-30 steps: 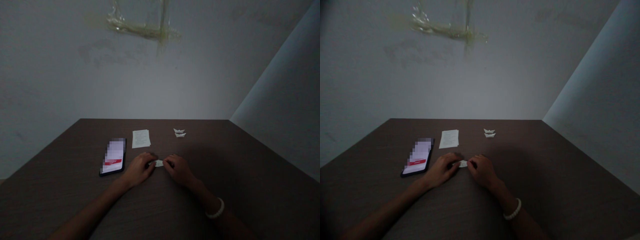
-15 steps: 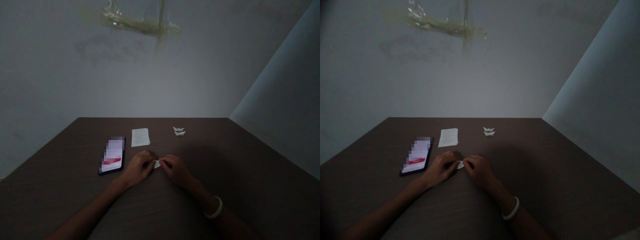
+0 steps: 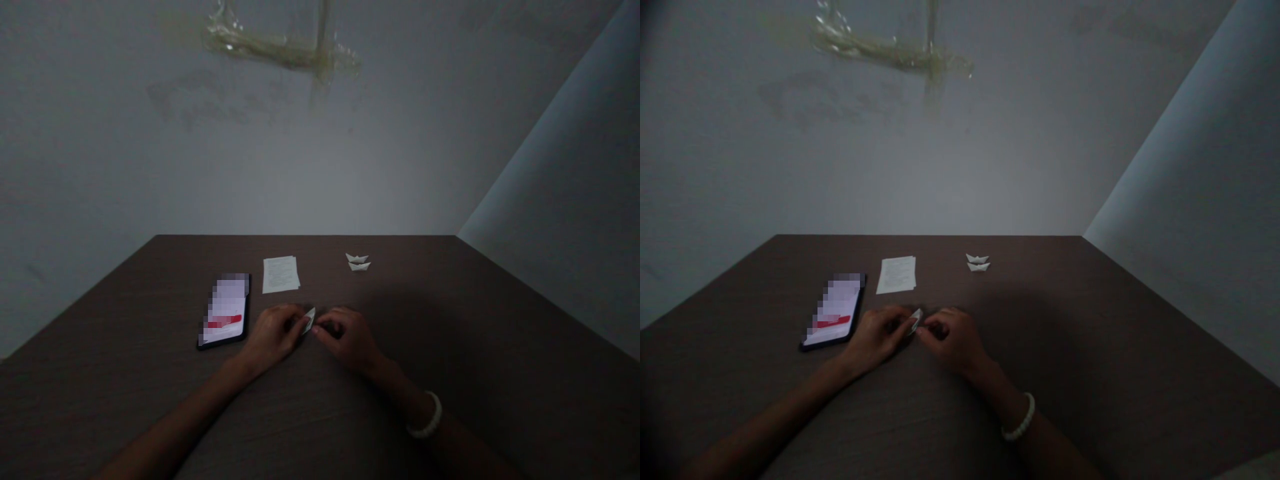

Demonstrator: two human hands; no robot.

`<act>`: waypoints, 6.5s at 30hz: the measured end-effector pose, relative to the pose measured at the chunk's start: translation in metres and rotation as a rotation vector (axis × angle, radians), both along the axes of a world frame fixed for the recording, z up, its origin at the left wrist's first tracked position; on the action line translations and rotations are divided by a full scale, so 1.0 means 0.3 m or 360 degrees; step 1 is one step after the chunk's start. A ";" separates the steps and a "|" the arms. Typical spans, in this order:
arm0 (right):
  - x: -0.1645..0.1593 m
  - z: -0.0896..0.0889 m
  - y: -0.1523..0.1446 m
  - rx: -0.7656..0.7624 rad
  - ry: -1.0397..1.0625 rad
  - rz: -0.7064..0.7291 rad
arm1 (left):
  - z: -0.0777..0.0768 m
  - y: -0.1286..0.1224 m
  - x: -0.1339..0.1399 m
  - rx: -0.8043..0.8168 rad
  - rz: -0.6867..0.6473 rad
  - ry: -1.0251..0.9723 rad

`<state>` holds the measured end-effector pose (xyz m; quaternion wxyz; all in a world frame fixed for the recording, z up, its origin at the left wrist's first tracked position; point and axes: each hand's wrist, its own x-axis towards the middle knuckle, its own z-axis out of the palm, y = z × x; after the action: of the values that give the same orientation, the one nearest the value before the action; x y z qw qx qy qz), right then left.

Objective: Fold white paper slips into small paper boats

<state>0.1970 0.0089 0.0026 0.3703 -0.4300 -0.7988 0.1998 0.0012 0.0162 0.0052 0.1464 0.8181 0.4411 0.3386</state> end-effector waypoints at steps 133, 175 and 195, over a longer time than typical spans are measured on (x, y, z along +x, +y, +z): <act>-0.007 -0.014 -0.005 0.0244 -0.0235 0.0009 | -0.004 -0.046 0.009 0.0873 0.0236 0.0241; 0.001 -0.015 0.004 0.0367 -0.0287 -0.0345 | -0.004 -0.032 0.023 0.0531 0.0289 0.0680; 0.004 0.008 -0.006 0.0402 -0.0298 -0.0283 | -0.006 -0.008 0.013 0.0405 0.0036 0.0075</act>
<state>0.1982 0.0071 0.0049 0.3615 -0.4658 -0.8073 0.0235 0.0051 0.0139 0.0033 0.0271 0.8327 0.4072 0.3743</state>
